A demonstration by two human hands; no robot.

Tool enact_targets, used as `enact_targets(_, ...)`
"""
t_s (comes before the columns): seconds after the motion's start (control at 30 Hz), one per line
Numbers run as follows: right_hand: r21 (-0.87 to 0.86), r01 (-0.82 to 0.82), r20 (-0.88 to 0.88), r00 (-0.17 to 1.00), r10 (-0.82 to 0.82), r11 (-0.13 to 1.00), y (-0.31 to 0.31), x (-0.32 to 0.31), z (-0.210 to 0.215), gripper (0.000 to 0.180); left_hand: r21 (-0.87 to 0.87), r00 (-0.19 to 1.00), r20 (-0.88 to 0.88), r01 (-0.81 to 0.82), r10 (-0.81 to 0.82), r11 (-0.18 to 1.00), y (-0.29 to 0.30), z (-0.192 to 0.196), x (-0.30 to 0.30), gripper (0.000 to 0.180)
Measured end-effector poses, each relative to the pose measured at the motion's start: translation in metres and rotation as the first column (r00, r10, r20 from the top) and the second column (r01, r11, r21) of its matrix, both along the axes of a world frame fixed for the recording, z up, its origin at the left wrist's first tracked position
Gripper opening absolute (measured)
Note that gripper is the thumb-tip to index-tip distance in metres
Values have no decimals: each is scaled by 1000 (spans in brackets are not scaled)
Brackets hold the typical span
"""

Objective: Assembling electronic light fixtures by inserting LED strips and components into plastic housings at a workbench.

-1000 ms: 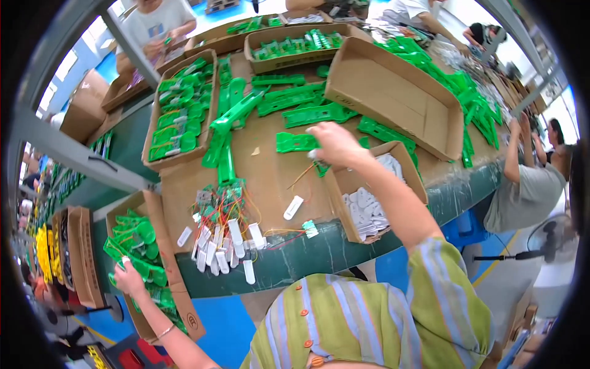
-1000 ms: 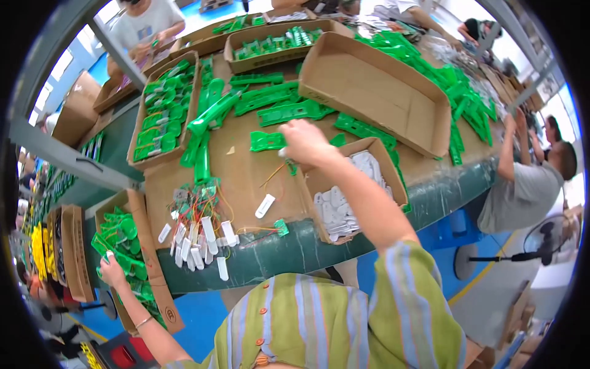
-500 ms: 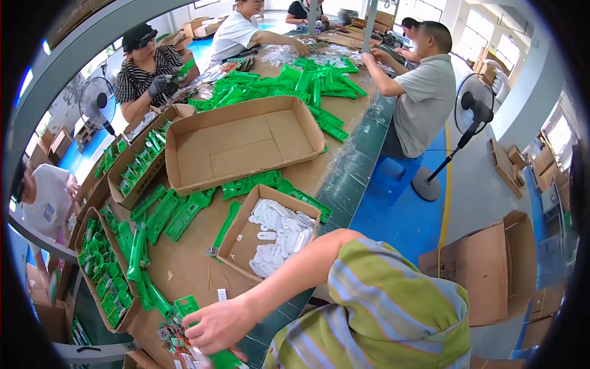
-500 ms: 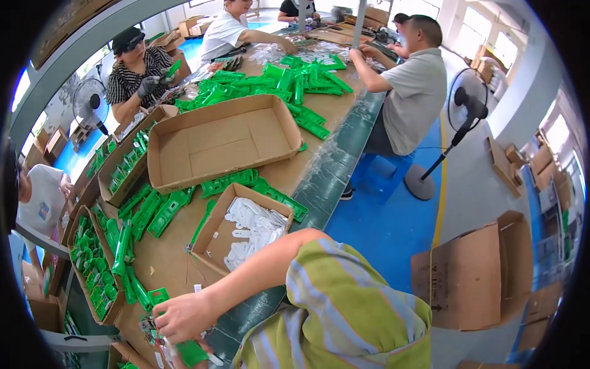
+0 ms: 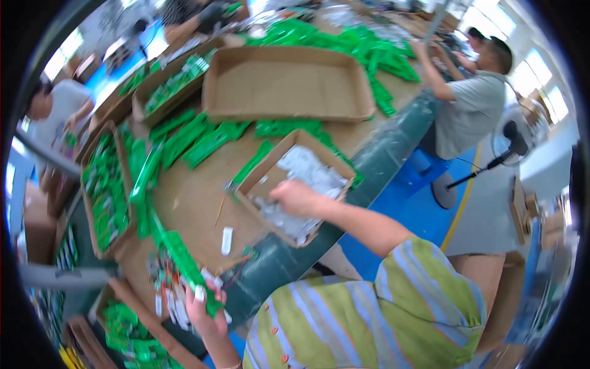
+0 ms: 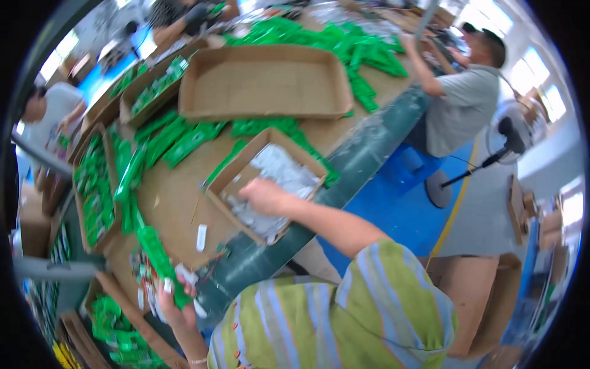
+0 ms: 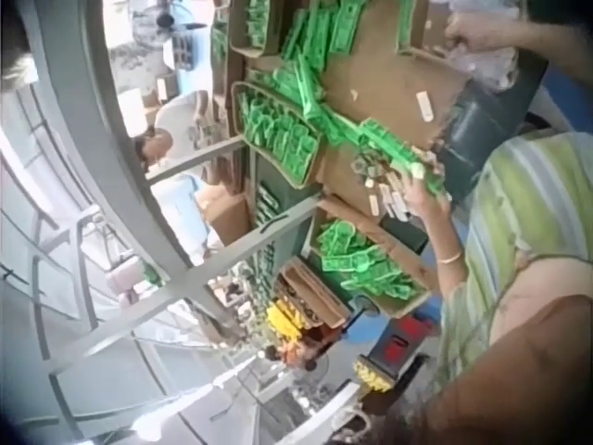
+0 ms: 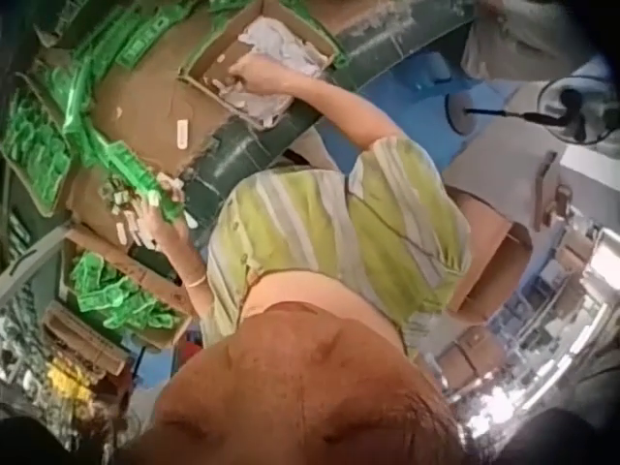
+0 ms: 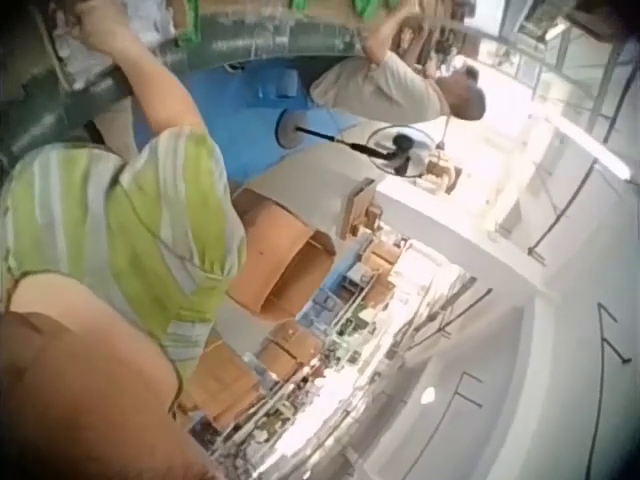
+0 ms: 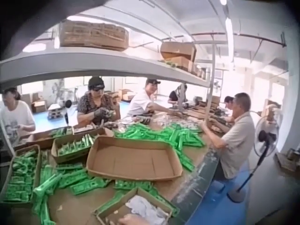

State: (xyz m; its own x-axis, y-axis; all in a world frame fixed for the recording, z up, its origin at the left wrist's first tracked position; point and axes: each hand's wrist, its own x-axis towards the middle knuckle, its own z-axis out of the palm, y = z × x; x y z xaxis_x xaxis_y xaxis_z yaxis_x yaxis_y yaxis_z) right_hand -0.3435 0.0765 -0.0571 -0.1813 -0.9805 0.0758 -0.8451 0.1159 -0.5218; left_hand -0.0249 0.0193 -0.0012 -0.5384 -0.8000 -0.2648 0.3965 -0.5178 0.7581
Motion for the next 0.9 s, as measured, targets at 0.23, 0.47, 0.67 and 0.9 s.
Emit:
enact_targets(0.23,-116,17,206,978,7,993,-13,-5,35,13,-41,986,33,-159,161,986,8,6,27,50)
enact_targets(0.47,-51,-333,965,226,133,941,-2,116,79,19,-372,986,165,31,34,928,23,-1,-10,73)
enact_targets(0.67,-27,-322,909,386,157,946,-8,145,76,8,-563,916,379,116,131,818,24,6,-4,84)
enact_targets(0.9,32,-298,967,250,46,954,-10,152,74,6,-566,925,354,96,136,819,31,1,-1,85)
